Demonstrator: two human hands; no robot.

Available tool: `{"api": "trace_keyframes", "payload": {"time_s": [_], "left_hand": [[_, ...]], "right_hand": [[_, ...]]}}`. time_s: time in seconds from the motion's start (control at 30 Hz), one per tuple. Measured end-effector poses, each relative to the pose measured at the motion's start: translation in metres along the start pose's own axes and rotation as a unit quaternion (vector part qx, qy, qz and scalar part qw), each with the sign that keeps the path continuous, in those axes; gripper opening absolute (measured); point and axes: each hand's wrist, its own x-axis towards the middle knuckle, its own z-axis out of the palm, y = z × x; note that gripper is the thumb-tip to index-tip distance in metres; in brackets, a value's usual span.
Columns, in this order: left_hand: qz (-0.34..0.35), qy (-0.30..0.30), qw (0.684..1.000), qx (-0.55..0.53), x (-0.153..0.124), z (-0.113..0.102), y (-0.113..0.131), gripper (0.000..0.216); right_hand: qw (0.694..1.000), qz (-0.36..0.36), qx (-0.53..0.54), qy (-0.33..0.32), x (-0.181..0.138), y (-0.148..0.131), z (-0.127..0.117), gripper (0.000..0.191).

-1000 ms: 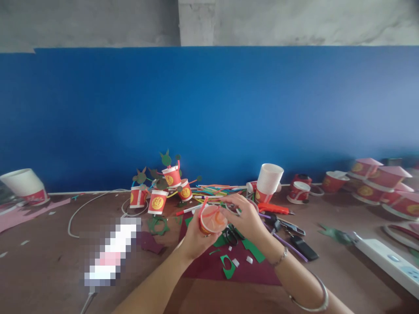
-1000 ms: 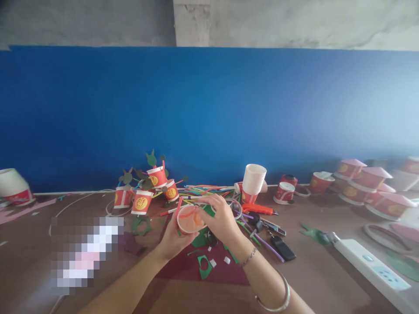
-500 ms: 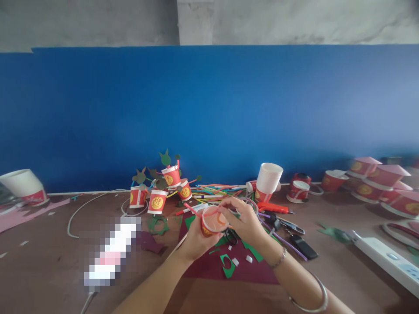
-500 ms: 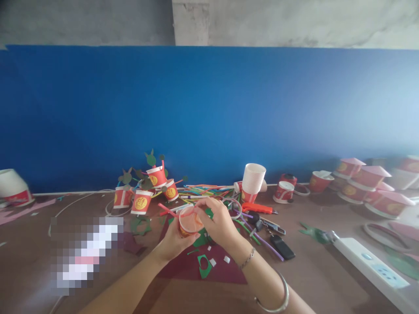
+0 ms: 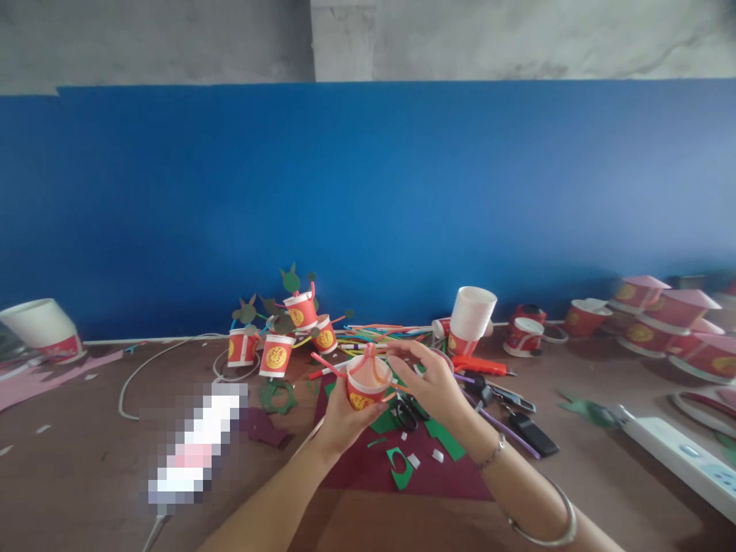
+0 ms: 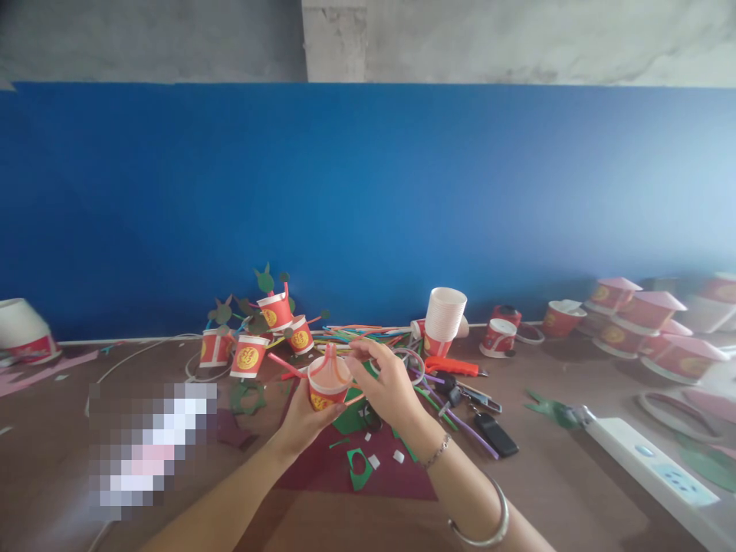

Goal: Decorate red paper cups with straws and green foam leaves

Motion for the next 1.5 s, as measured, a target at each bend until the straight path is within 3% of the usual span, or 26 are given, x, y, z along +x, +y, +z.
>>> {"api": "trace_keyframes", "payload": {"time_s": [0.2,0.3,0.57,0.83,1.07,1.23,1.37,1.5], "left_hand": [[-0.004,-0.070,0.997,-0.021,-0.002,0.005,0.008,0.067],[-0.002,-0.090,0.995,-0.032,-0.003,0.007,0.012,0.069],[0.003,-0.097,0.995,-0.033,-0.005,0.009,0.015,0.065],[0.016,-0.085,0.996,-0.034,-0.002,0.010,0.015,0.068],[0.019,-0.054,0.998,0.005,-0.001,0.005,0.009,0.064],[0.016,-0.094,0.995,-0.009,-0.001,0.007,0.011,0.070],[0.006,-0.099,0.995,-0.001,-0.002,0.009,0.014,0.067],[-0.002,-0.086,0.996,0.021,-0.005,0.010,0.015,0.064]], "right_hand": [[1.000,-0.018,-0.008,-0.011,-0.002,0.001,0.001,0.027],[0.999,-0.034,-0.013,-0.013,-0.003,-0.002,0.001,0.016],[1.000,0.001,-0.006,-0.001,-0.004,-0.009,0.003,0.014],[0.999,-0.033,-0.017,0.008,-0.003,-0.003,0.001,0.018],[1.000,-0.011,0.004,0.018,-0.002,0.001,0.002,0.024],[1.000,-0.018,0.012,0.003,-0.003,-0.002,0.002,0.031],[1.000,-0.018,0.000,0.014,-0.003,-0.003,0.003,0.016],[1.000,0.001,0.003,0.031,-0.002,-0.002,0.004,0.014]]}}
